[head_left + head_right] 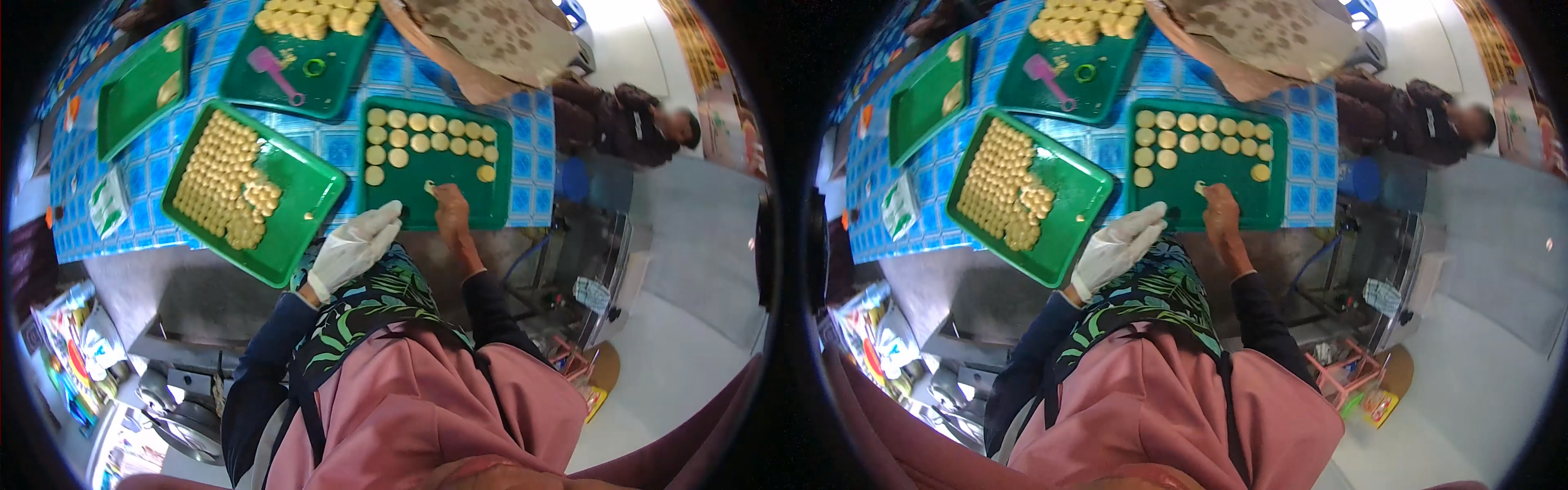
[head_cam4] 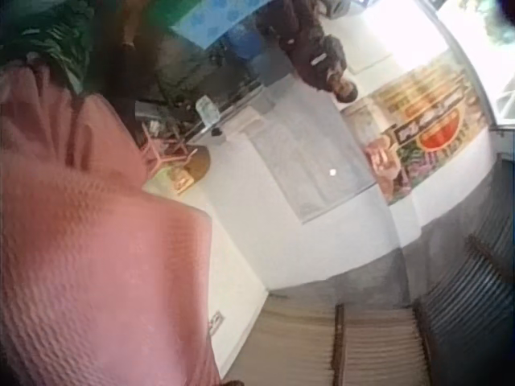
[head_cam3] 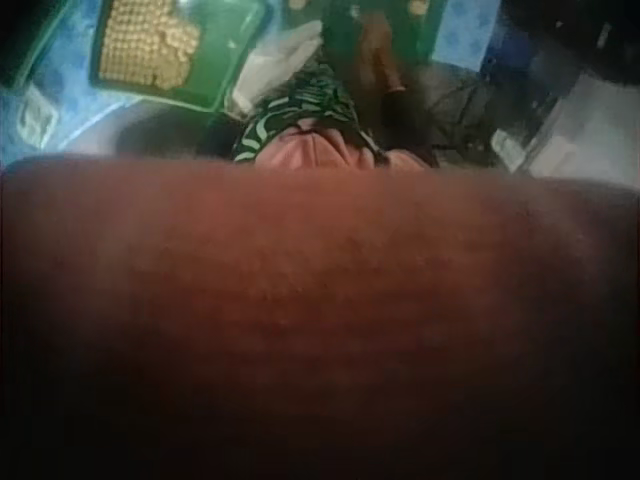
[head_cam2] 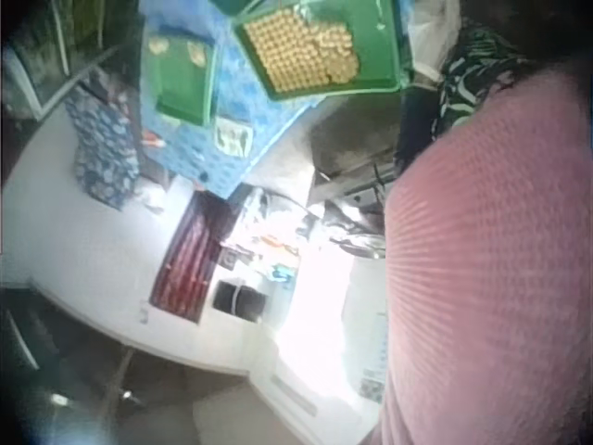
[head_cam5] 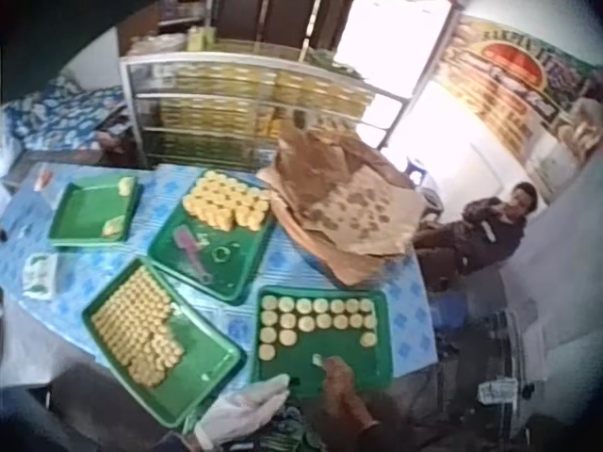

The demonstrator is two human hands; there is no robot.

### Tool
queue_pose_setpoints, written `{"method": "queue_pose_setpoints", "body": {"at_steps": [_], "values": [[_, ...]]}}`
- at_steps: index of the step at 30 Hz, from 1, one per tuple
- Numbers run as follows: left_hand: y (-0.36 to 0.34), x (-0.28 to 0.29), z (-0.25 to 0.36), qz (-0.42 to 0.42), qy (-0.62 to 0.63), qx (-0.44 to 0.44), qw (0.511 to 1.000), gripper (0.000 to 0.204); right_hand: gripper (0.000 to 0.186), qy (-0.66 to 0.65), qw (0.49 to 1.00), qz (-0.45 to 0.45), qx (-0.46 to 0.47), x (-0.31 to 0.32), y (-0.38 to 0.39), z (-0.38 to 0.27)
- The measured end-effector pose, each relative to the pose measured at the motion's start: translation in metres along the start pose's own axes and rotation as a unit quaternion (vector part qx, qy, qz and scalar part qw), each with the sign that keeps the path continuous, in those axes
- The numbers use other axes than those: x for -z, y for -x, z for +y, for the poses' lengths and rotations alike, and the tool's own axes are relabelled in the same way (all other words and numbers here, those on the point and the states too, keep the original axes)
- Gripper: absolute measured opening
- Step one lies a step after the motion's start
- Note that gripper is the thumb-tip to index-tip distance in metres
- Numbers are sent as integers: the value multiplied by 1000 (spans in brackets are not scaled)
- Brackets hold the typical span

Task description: The person takes small pieces of dough from a tray, places a yellow filling inside each one, rolls them into balls by hand, and arranges the finished balls on a green tray.

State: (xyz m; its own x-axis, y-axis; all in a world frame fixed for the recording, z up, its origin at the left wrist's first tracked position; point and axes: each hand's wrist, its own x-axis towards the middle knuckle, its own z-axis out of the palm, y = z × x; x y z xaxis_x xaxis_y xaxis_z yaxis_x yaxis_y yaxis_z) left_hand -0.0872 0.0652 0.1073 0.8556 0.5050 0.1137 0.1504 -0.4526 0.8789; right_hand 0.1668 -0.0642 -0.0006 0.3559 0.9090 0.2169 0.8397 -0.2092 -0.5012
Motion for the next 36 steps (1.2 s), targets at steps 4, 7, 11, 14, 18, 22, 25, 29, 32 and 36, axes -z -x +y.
{"method": "queue_pose_setpoints", "body": {"at_steps": [4,7,11,14,18,22,25,29,32,36], "values": [[-12,-44,3,-16,-48,-86,995,25,31,-13,999,5,-46,-3,-5,-3],[1,-49,10,-35,36,43,998,37,26,-15,993,-72,-93,4,-26,-10],[33,-31,21,68,306,246,917,43,18,-182,970,-51,-151,12,-59,-44],[62,-10,25,209,364,302,856,44,17,-302,952,-56,9,-18,-97,-101],[90,7,22,343,377,284,812,45,4,-253,946,-91,183,-98,-154,-179],[113,16,22,407,383,298,774,44,12,12,893,-111,437,-166,-202,-218],[129,24,18,429,404,284,756,43,17,51,867,-106,485,-184,-210,-217],[146,41,7,453,408,273,744,43,15,148,809,-103,560,-174,-197,-195],[150,55,-4,471,406,281,731,46,11,44,837,-129,530,-164,-183,-188],[151,74,-17,447,419,256,748,46,5,43,888,-217,402,-162,-180,-197]]}}
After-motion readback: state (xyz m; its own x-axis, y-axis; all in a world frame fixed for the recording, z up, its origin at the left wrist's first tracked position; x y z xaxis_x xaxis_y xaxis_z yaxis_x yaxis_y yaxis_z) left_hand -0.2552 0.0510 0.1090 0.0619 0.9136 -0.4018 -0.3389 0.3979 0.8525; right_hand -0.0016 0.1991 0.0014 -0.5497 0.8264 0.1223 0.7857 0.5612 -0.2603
